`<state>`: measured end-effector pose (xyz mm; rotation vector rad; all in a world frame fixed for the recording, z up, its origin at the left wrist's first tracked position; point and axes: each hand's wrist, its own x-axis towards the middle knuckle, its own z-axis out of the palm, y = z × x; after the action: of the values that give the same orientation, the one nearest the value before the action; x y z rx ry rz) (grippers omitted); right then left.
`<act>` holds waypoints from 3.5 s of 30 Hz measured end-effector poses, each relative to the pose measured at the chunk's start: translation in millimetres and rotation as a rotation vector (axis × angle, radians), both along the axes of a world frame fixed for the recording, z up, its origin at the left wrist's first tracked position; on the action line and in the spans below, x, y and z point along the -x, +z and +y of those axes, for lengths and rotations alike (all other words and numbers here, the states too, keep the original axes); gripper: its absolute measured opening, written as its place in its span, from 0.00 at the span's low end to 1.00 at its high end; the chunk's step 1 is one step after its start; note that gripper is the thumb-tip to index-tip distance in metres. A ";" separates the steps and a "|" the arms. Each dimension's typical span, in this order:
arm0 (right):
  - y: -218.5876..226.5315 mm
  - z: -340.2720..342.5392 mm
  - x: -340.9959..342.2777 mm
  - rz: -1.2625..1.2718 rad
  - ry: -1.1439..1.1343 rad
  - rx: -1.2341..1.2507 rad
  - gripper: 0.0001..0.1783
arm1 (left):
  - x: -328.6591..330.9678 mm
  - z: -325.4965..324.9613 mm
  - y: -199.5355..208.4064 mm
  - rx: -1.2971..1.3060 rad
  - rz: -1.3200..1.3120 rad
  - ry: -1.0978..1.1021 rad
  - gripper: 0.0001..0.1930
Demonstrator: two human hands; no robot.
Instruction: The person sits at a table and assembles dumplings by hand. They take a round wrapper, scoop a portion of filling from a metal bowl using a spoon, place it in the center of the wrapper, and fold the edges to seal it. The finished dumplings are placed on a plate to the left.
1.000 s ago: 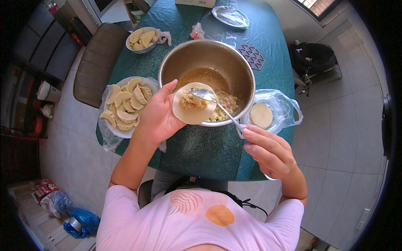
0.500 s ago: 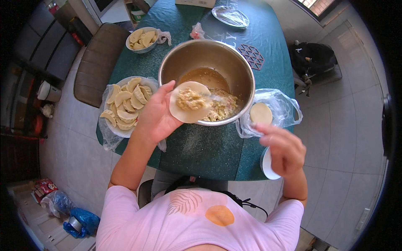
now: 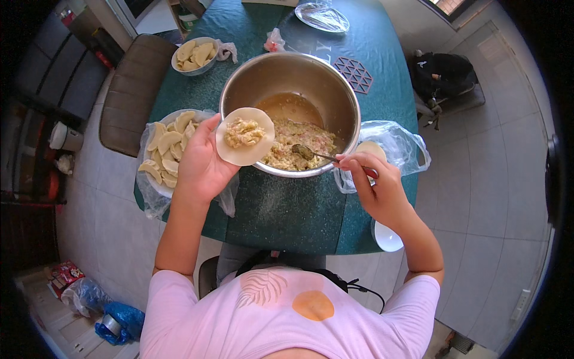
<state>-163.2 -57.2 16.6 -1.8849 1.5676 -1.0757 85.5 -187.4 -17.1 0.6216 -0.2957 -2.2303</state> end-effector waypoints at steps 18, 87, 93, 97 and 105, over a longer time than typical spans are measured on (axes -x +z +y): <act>-21.2 -30.3 0.0 -0.744 -0.154 -0.377 0.11 | 0.9 -4.0 -1.9 -0.036 0.055 -0.036 0.21; -2.8 -54.8 32.9 -1.137 -0.198 -0.296 0.10 | -19.2 -15.3 -18.3 -0.037 0.089 -0.032 0.22; 22.5 -39.8 12.5 -0.994 -0.013 -0.110 0.14 | 6.7 -5.7 -10.1 -0.112 0.133 -0.163 0.23; 25.6 -25.6 -2.7 -0.566 0.172 0.087 0.10 | 17.5 -2.2 -7.0 -0.076 0.132 -0.206 0.23; 43.1 -5.2 -6.5 0.131 0.371 0.288 0.12 | 17.1 -0.6 -3.1 -0.065 0.089 -0.211 0.23</act>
<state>-156.7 -62.4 59.7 -2.3644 1.1029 -1.0682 68.5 -188.0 -20.2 0.5442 -0.2540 -2.4711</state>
